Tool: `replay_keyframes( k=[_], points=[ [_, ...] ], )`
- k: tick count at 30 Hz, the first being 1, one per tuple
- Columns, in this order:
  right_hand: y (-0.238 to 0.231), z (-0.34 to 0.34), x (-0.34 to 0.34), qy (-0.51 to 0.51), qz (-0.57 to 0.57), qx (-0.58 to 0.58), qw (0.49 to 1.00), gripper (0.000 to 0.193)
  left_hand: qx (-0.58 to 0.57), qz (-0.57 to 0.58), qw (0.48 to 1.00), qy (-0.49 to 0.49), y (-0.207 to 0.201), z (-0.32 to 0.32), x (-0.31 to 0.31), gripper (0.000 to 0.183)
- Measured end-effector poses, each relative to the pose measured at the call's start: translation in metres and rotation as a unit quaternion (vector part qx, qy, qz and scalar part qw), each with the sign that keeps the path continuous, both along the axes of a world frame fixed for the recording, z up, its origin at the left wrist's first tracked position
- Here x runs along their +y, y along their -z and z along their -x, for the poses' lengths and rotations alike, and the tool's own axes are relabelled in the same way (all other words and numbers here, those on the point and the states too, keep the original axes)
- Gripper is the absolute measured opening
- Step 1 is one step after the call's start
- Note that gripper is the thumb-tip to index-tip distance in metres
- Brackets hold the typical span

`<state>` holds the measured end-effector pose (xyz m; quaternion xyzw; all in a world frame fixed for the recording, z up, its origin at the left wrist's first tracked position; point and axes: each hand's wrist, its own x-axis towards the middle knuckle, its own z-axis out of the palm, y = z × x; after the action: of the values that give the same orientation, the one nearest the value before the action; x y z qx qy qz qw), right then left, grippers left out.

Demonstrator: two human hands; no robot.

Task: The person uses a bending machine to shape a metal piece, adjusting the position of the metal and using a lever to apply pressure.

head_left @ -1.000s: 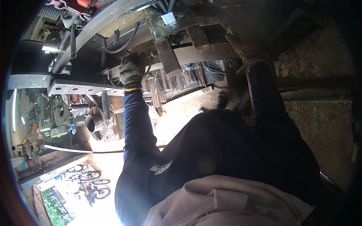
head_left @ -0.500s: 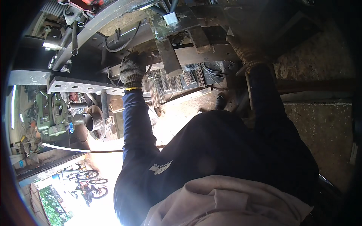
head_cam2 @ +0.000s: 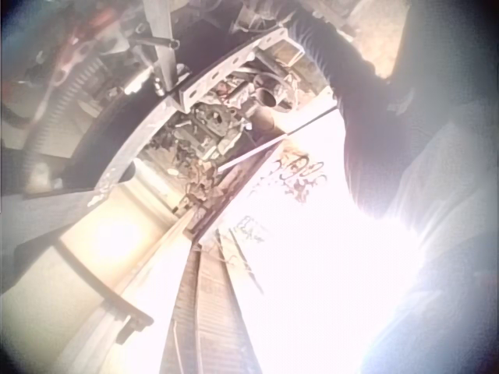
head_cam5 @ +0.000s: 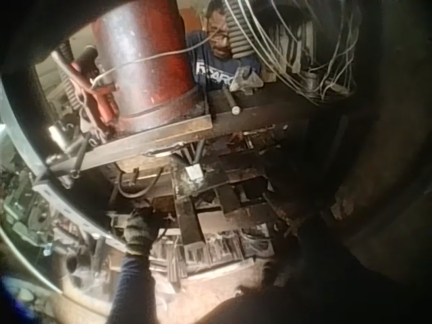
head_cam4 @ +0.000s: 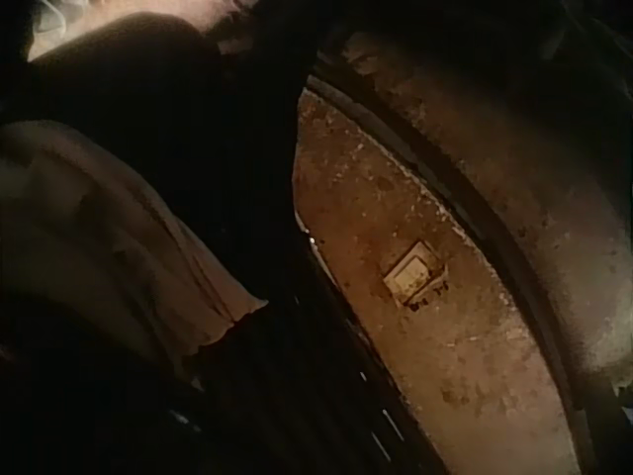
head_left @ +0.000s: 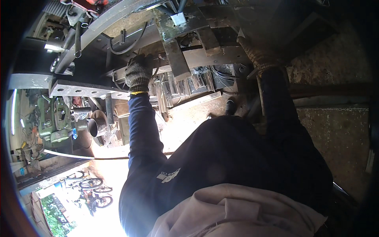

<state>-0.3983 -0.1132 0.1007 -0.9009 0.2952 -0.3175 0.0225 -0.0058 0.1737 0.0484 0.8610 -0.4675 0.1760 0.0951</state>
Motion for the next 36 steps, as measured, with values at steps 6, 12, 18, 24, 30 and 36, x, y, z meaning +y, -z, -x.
replay_keyframes(
  k=[6,12,18,24,30,36],
  points=[
    [0.002,-0.001,0.000,0.013,-0.020,0.008,1.000,0.065,0.019,-0.020,0.999,-0.019,-0.010,0.008,-0.003,0.050],
    [0.002,0.002,0.004,-0.003,-0.085,-0.033,0.996,0.066,0.086,-0.015,0.995,-0.056,-0.033,0.030,-0.006,0.050],
    [0.002,0.002,-0.003,-0.011,-0.005,-0.007,1.000,0.063,0.082,-0.011,0.995,-0.047,-0.029,0.027,-0.007,0.048],
    [-0.006,-0.001,0.007,-0.016,0.012,-0.027,0.999,0.062,-0.001,-0.017,1.000,0.004,-0.003,0.000,0.000,0.046],
    [-0.015,-0.001,0.008,0.002,-0.005,0.006,1.000,0.058,0.003,-0.008,1.000,0.002,-0.007,0.007,-0.002,0.047],
    [-0.011,0.001,0.007,-0.002,0.012,-0.021,1.000,0.058,0.044,-0.009,0.999,-0.015,-0.025,0.022,-0.006,0.049]
  ],
)
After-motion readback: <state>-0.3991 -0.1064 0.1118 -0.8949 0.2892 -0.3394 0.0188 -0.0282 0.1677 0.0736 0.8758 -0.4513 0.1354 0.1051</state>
